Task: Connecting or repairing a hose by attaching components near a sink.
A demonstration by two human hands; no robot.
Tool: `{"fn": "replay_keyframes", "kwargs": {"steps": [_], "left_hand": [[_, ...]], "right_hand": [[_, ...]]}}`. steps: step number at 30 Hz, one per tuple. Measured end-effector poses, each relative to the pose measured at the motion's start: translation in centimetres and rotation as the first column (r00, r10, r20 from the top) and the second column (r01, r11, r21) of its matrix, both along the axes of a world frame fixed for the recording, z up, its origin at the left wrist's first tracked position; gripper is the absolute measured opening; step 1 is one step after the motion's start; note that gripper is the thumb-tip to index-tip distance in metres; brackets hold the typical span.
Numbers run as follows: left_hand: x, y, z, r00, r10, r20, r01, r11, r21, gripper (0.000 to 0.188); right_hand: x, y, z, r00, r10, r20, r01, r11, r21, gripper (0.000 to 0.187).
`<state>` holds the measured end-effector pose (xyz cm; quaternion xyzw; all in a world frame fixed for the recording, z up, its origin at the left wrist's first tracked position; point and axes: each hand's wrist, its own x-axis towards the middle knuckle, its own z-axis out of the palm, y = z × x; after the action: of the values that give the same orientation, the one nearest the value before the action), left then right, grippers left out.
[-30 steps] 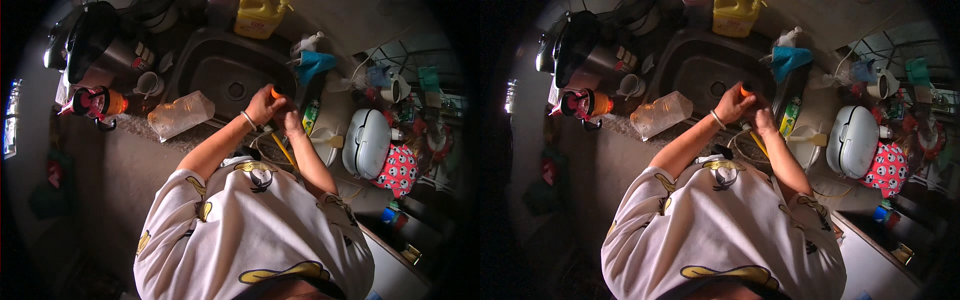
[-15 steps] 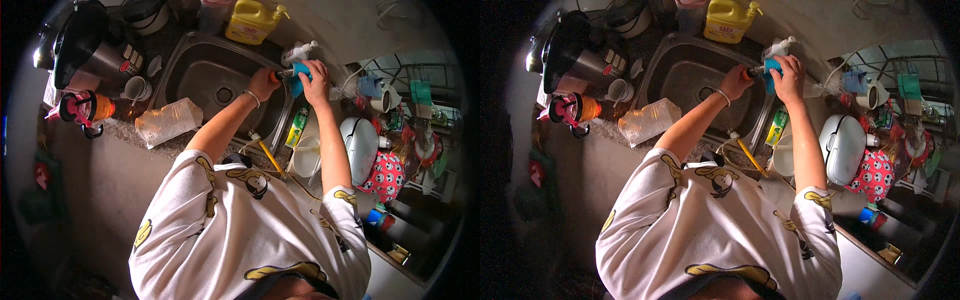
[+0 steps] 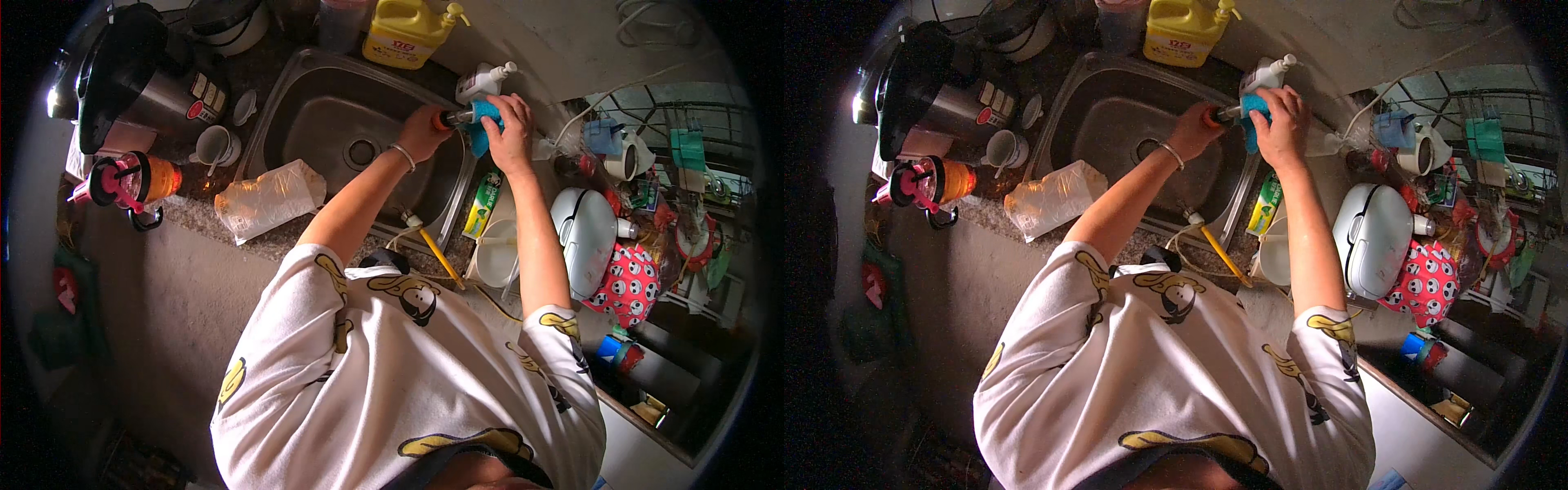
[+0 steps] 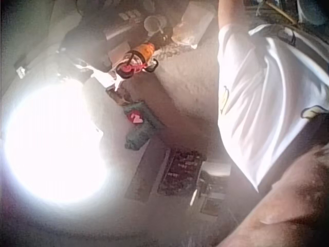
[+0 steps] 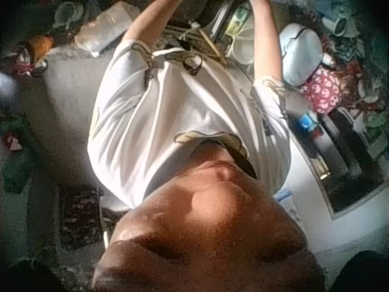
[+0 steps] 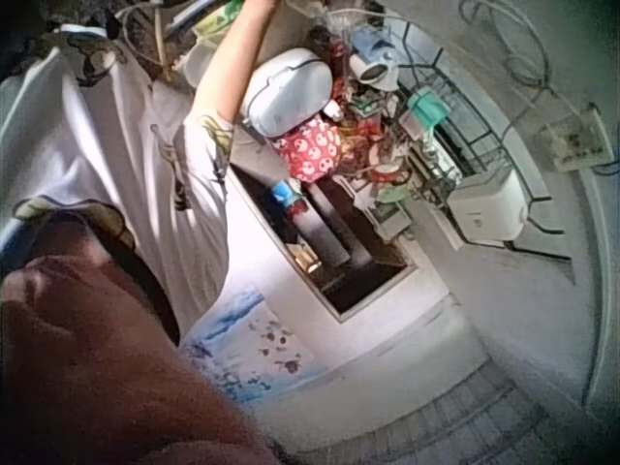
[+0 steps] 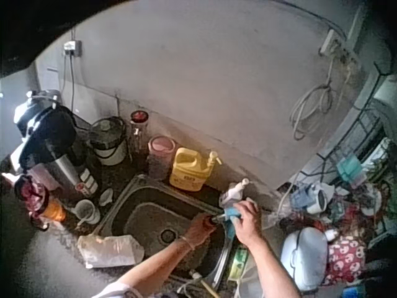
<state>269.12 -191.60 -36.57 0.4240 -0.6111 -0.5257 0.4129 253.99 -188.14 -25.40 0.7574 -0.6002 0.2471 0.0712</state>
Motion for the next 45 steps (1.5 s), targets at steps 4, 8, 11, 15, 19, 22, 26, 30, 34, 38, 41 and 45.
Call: {"fn": "replay_keyframes", "kwargs": {"steps": [4, 8, 11, 15, 19, 22, 26, 30, 34, 38, 41, 45], "left_hand": [[1.4, 0.4, 0.3, 0.99, 0.07, -0.119, -0.058, 0.993, 0.103, 0.04], [1.8, 0.8, 0.7, 0.959, 0.032, -0.282, 0.004, 0.992, 0.125, 0.042], [2.2, 1.8, 1.4, 0.821, 0.052, -0.569, 0.067, 0.98, 0.187, 0.045], [3.6, 3.2, 2.8, 0.79, -0.011, -0.613, 0.103, 0.988, 0.115, 0.049], [5.0, 5.3, 4.5, 0.784, -0.087, -0.614, 0.143, 0.989, 0.042, 0.045], [5.7, 6.9, 5.3, 0.844, -0.131, -0.52, 0.128, 0.991, -0.042, 0.045], [6.9, 8.7, 8.5, 0.951, -0.121, -0.285, 0.106, 0.992, -0.066, 0.041], [7.2, 9.5, 8.1, 0.934, -0.169, -0.314, 0.155, 0.986, -0.068, 0.038], [8.0, 9.9, 8.1, 0.844, -0.333, -0.42, 0.346, 0.937, -0.047, 0.036], [9.2, 10.6, 10.1, 0.789, -0.339, -0.512, 0.46, 0.878, 0.128, 0.038], [9.7, 11.0, 10.5, 0.795, -0.268, -0.543, 0.441, 0.871, 0.215, 0.038], [9.5, 11.5, 10.3, 0.863, -0.294, -0.411, 0.359, 0.929, 0.09, 0.037]], "right_hand": [[-0.2, 0.2, -0.2, 1.0, 0.003, 0.008, -0.003, 1.0, -0.009, 0.036], [0.1, 0.2, 0.0, 1.0, -0.004, -0.005, 0.004, 1.0, -0.005, 0.036], [0.2, 0.3, 0.0, 1.0, 0.004, -0.003, -0.004, 1.0, 0.0, 0.036], [0.8, 0.5, 0.6, 1.0, 0.001, 0.008, -0.001, 1.0, 0.025, 0.041], [5.1, 3.5, 3.6, 0.98, 0.126, 0.152, -0.114, 0.99, -0.082, 0.05], [8.7, 6.2, 4.6, 0.93, 0.223, 0.291, -0.24, 0.971, 0.022, 0.05], [10.6, 7.7, 4.2, 0.931, 0.176, 0.32, -0.2, 0.979, 0.041, 0.041], [11.0, 8.5, 4.8, 0.914, 0.204, 0.35, -0.238, 0.97, 0.056, 0.035], [10.1, 8.9, 6.0, 0.824, 0.279, 0.493, -0.397, 0.905, 0.151, 0.028], [8.3, 9.5, 6.6, 0.696, 0.296, 0.654, -0.558, 0.797, 0.233, 0.035], [8.2, 10.2, 6.6, 0.57, 0.067, 0.819, -0.491, 0.827, 0.274, 0.035], [8.4, 10.6, 5.9, 0.681, -0.121, 0.722, -0.387, 0.778, 0.495, 0.034]]}}
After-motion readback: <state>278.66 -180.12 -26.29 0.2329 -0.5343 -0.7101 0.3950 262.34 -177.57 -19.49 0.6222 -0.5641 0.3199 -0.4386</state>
